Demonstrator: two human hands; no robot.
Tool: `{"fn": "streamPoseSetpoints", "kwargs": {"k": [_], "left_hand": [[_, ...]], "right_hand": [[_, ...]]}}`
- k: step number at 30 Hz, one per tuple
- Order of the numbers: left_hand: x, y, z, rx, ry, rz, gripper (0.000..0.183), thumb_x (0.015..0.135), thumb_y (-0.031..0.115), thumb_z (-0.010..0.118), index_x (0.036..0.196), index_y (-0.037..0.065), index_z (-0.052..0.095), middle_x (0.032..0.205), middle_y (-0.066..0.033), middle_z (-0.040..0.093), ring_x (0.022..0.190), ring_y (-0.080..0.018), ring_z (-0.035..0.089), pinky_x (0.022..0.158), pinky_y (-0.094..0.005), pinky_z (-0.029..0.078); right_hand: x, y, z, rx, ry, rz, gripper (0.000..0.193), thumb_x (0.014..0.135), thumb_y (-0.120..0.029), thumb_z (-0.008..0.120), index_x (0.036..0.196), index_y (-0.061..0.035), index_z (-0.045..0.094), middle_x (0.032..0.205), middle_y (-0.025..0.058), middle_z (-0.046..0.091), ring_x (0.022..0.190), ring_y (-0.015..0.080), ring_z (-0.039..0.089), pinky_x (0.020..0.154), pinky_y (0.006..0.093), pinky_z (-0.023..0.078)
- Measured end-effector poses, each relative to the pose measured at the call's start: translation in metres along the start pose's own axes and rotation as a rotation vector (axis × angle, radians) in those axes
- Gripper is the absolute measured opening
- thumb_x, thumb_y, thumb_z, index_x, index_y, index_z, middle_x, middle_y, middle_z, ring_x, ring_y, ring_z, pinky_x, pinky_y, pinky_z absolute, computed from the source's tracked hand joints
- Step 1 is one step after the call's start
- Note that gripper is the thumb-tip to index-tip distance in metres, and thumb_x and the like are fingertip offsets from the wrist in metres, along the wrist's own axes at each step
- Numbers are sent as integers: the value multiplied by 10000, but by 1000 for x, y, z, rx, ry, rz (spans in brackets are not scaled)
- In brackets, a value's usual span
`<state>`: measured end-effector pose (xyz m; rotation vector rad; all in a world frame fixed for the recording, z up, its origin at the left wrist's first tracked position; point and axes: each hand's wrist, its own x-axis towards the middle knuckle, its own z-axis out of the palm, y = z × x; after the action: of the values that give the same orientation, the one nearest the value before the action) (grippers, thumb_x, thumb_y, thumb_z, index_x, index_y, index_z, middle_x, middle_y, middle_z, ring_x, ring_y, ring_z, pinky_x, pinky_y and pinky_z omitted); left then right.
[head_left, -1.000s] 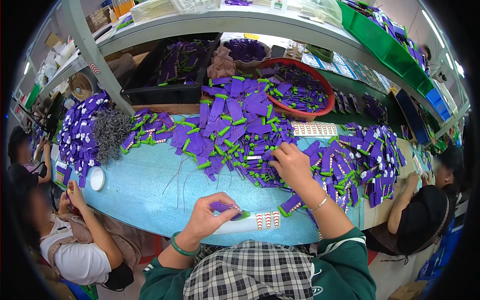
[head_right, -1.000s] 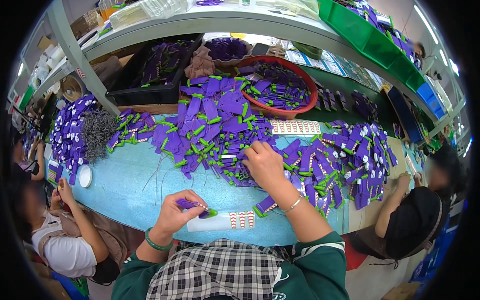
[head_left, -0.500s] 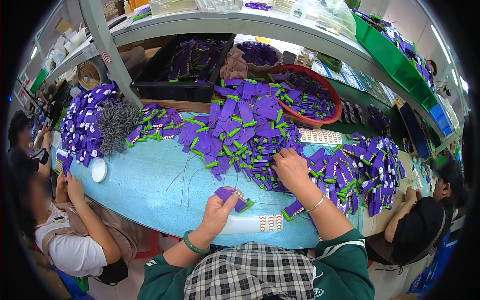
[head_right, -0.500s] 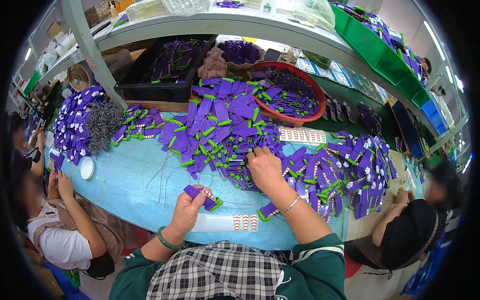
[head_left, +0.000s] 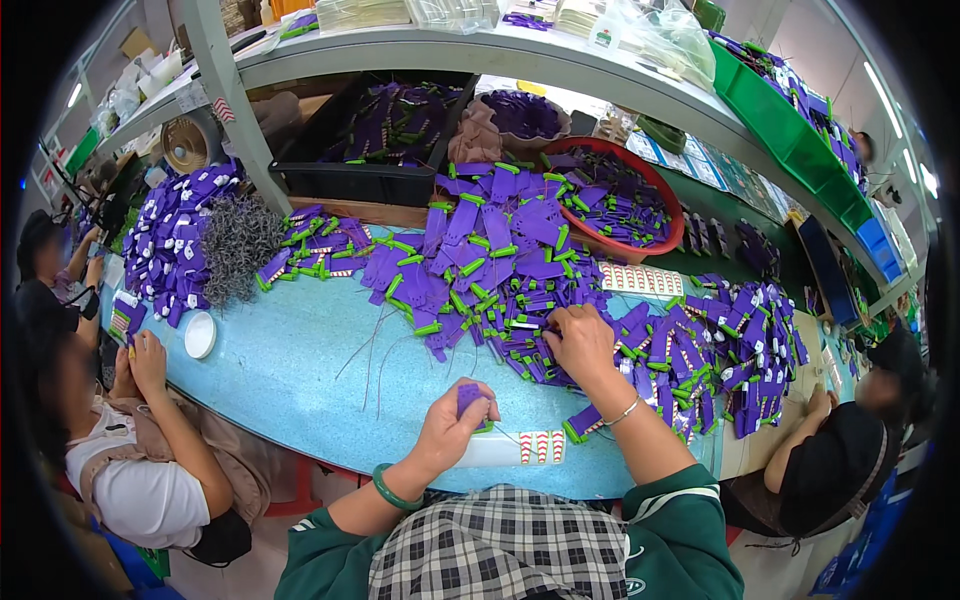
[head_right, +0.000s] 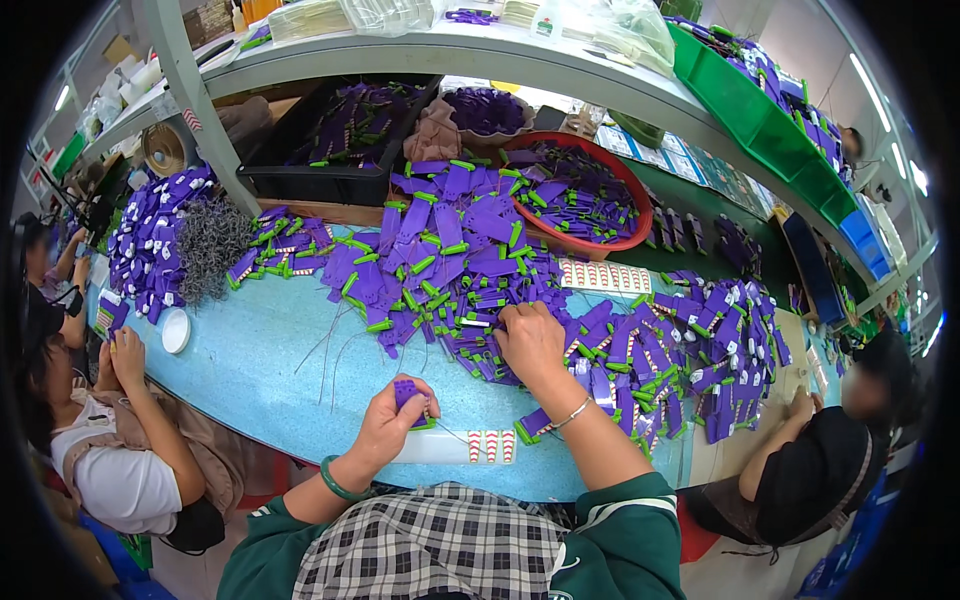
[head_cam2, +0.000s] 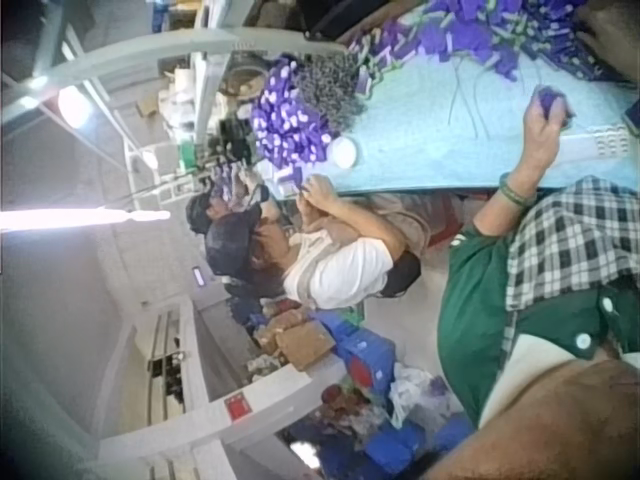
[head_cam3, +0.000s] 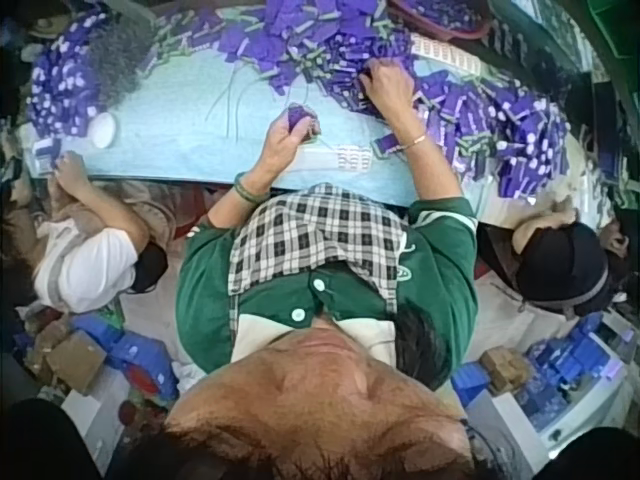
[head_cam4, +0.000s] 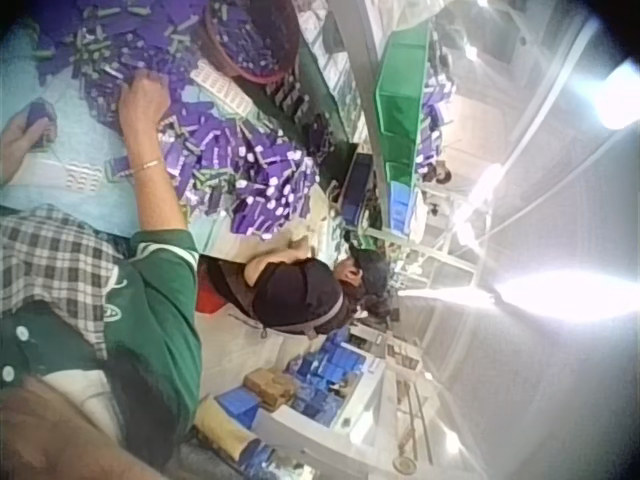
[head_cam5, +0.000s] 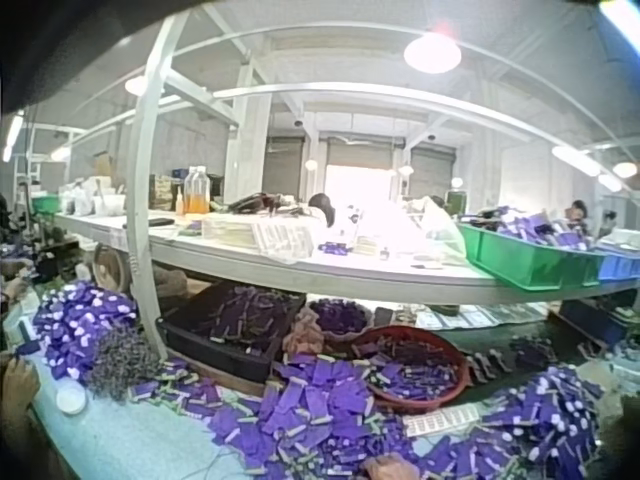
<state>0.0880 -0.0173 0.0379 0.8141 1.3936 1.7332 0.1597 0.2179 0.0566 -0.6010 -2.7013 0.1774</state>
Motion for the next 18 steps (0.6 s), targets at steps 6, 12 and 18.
{"fn": "streamPoseSetpoints", "kwargs": {"k": [6, 12, 18], "left_hand": [[1, 0, -3, -16, 80, -30, 158, 969, 154, 478, 1047, 21, 515, 860, -54, 618, 798, -118, 577, 747, -267, 461], [6, -2, 3, 61, -4, -91, 165, 964, 142, 484, 1050, 8, 527, 867, -57, 622, 804, -121, 589, 746, -275, 477], [8, -7, 16, 178, -178, -106, 165, 965, 130, 467, 1046, 1, 530, 847, -49, 621, 774, -114, 590, 717, -274, 489]], "right_hand": [[-9, 11, -13, 272, 173, -21, 183, 715, 22, 634, 880, -52, 662, 771, 81, 590, 662, 239, 577, 594, 316, 487], [-46, -17, -33, 1131, -86, 310, 208, 806, 68, 596, 994, 2, 660, 845, 58, 608, 721, 108, 599, 609, 227, 489], [-80, -38, -40, 1167, -225, 98, 178, 784, 71, 626, 945, 13, 677, 857, 45, 603, 736, 101, 570, 613, 221, 465]]}}
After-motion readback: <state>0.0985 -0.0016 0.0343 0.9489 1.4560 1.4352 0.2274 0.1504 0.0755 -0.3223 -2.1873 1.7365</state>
